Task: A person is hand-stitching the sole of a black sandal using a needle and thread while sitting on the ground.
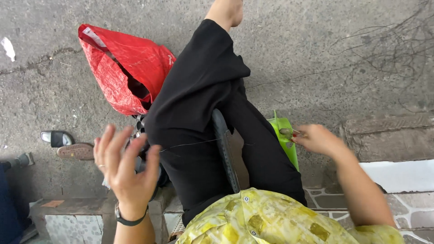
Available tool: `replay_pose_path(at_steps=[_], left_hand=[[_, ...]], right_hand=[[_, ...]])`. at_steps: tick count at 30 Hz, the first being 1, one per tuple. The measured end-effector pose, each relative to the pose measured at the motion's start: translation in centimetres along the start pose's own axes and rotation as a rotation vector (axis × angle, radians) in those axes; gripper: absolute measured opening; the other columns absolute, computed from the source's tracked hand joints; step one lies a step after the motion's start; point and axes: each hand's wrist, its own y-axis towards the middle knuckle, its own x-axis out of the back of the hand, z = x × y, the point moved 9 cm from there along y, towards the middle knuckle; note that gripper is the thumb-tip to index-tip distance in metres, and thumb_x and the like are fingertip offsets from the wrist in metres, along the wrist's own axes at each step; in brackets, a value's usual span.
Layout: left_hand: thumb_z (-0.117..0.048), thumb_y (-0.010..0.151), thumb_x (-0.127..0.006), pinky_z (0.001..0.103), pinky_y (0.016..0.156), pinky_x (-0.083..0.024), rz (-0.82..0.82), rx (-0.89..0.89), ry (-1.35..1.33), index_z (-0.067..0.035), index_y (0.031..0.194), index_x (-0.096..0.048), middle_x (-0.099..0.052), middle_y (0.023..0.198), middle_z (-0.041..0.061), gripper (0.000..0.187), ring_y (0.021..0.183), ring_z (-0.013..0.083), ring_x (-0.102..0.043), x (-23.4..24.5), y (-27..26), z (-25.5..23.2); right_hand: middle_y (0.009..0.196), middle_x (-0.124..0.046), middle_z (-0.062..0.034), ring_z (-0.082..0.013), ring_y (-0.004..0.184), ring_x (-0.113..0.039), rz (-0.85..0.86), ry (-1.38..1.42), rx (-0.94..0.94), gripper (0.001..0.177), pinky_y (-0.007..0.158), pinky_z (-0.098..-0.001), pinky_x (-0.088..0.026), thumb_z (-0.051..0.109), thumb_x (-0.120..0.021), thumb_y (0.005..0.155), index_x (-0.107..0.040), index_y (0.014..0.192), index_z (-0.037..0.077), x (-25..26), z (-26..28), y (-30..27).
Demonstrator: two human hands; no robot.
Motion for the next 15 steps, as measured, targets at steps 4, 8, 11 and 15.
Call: replay_pose_path(at_steps=[4,8,11,15], left_hand=[[-0.029,0.087,-0.073,0.055,0.117,-0.018,0.100,-0.169,-0.170,-0.009,0.110,-0.066,-0.063,0.121,0.012,0.031,0.132,0.0393,-0.042,-1.6,2.3,-3.0],[-0.047,0.087,-0.070,0.056,0.113,-0.014,0.259,-0.382,-0.202,-0.009,0.119,-0.063,-0.061,0.128,0.007,0.050,0.132,0.0358,-0.044,-4.6,4.0,-7.6],[-0.058,0.082,-0.068,0.059,0.110,-0.018,0.364,-0.467,-0.130,-0.009,0.129,-0.055,-0.055,0.135,0.007,0.069,0.136,0.0323,-0.038,-6.7,4.4,-8.9],[-0.069,0.078,-0.061,0.056,0.110,-0.023,0.412,-0.499,-0.073,-0.007,0.130,-0.054,-0.060,0.130,0.006,0.081,0.133,0.0290,-0.044,-8.3,4.5,-8.6]], right_hand=[[0.088,-0.078,-0.0097,-0.0186,0.065,-0.067,-0.028,0.318,-0.038,0.044,0.057,-0.0313,-0.055,0.027,-0.061,0.087,-0.060,0.131,0.023,5.0,1.3,-7.6],[0.095,-0.074,-0.0073,-0.0133,0.076,-0.073,-0.449,0.448,0.805,0.030,0.074,-0.0213,-0.058,0.009,-0.061,0.084,-0.066,0.114,0.009,9.9,8.2,-12.6],[0.096,-0.069,-0.0076,-0.0103,0.066,-0.058,-0.496,0.444,1.021,0.024,0.058,-0.0195,-0.047,0.003,-0.057,0.087,-0.064,0.111,0.004,9.1,13.3,-13.3],[0.080,-0.056,-0.0024,-0.0147,0.069,-0.051,-0.642,0.425,1.130,0.032,0.068,-0.0273,-0.042,0.018,-0.065,0.089,-0.062,0.119,0.007,9.4,18.3,-14.2]])
